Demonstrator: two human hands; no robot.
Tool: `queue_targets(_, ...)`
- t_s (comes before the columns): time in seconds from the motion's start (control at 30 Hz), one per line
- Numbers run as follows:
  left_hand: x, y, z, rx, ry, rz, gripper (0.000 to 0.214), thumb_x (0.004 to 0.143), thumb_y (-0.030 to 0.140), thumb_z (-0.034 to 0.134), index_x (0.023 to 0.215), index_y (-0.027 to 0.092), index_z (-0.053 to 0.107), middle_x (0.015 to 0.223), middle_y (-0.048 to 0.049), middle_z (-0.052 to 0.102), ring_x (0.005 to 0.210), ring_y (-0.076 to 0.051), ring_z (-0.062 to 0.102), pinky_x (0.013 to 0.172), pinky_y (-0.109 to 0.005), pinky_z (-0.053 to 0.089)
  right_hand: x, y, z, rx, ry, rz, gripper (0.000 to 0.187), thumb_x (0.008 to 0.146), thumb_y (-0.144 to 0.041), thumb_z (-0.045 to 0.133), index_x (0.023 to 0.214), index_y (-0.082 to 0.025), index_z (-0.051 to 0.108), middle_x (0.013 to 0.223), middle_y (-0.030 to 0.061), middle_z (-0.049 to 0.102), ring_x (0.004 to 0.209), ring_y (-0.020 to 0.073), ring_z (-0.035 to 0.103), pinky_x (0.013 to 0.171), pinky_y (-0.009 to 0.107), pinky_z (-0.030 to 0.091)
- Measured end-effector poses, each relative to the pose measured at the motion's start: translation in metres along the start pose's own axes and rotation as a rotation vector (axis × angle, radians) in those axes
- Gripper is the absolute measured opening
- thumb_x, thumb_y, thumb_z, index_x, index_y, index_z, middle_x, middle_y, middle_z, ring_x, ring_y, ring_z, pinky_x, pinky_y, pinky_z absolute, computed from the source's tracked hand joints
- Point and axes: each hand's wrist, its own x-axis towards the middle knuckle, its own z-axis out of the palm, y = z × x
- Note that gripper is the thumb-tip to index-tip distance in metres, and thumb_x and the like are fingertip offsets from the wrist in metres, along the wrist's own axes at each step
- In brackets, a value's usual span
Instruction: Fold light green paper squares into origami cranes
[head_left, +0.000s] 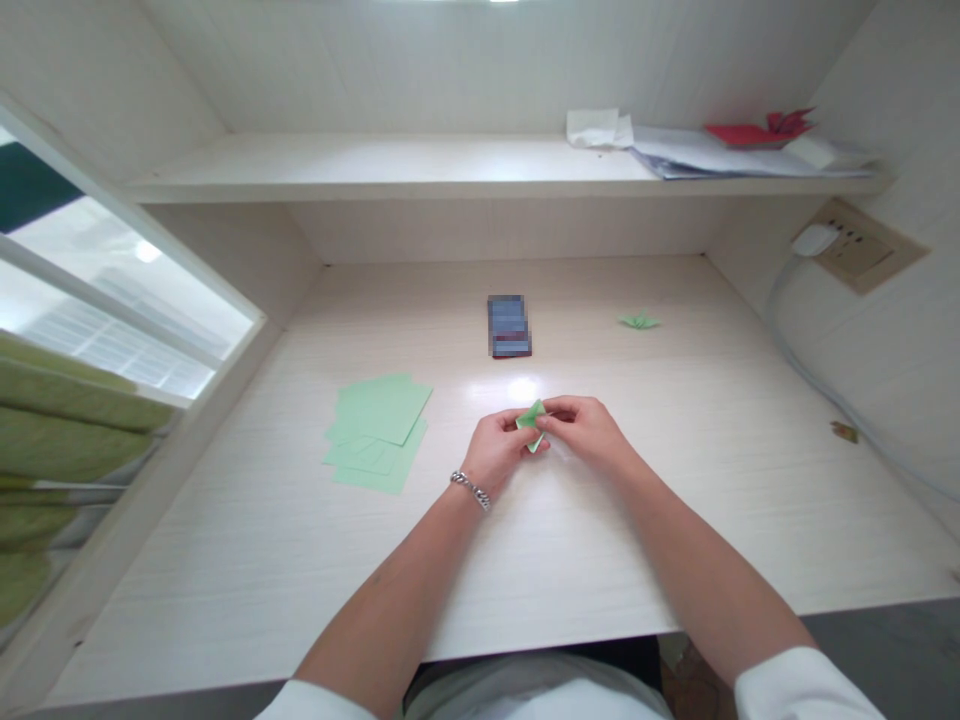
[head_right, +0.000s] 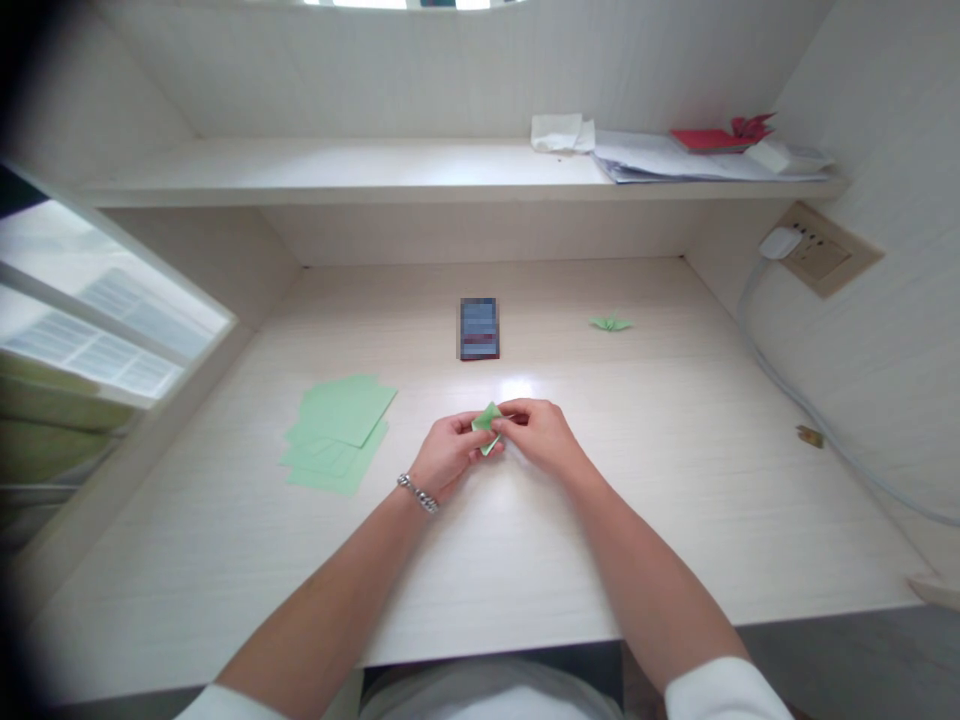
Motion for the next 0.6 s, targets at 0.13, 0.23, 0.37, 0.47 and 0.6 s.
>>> queue_targets(0.13,0.001,-0.001,0.000,-0.029,0.041,0.058,0.031,0.060,0.016,0.076,0.090,0.012,0.070,0.078,-0.0054,0.068,0.063,-0.014,0.062,0.063,-0.028,0.049,-0.001,0.000,0.000,-0.009,-0.015,0.020,0.020,0.076,-0.030,0.064,0.090,-0.020,0.074,0.090,0.0040,0.074,0.085,0.0225,0.068,0.078,0.031,0.052)
queue_targets(0.23,0.001,-0.002,0.000,-0.026,0.071,0.069,0.035,0.059,0.017,0.078,0.092,0.012,0.069,0.079,-0.0067,0.069,0.062,-0.014,0.062,0.060,-0.027,0.048,-0.001,0.002,0.003,0.026,0.007,0.070,0.020,0.075,-0.031,0.064,0.086,-0.018,0.075,0.081,0.0047,0.074,0.077,0.0218,0.069,0.071,0.029,0.053)
queue_targets(0.37,0.001,-0.001,0.000,0.033,0.104,0.063,0.036,0.060,0.017,0.077,0.095,0.011,0.068,0.074,-0.0060,0.068,0.060,-0.014,0.062,0.056,-0.025,0.045,-0.001,0.002,0.007,0.131,0.030,0.108,0.021,0.072,-0.032,0.066,0.083,-0.016,0.074,0.071,0.0057,0.073,0.069,0.0203,0.068,0.066,0.028,0.052)
queue_targets(0.47,0.000,0.000,0.002,0.037,0.065,0.079,0.033,0.062,0.015,0.075,0.094,0.011,0.069,0.074,-0.0054,0.069,0.061,-0.014,0.062,0.057,-0.025,0.046,-0.001,0.001,0.009,0.277,0.025,0.137,0.026,0.068,-0.033,0.070,0.085,-0.014,0.074,0.070,0.0063,0.072,0.061,0.0184,0.066,0.062,0.028,0.052)
queue_targets(0.6,-0.002,0.003,0.002,-0.017,-0.002,0.080,0.037,0.065,0.015,0.074,0.101,0.011,0.068,0.084,-0.0074,0.070,0.068,-0.015,0.064,0.065,-0.027,0.050,-0.001,-0.001,0.009,0.439,0.015,0.184,0.030,0.064,-0.034,0.074,0.086,-0.013,0.074,0.071,0.0064,0.072,0.055,0.0161,0.063,0.058,0.028,0.051)
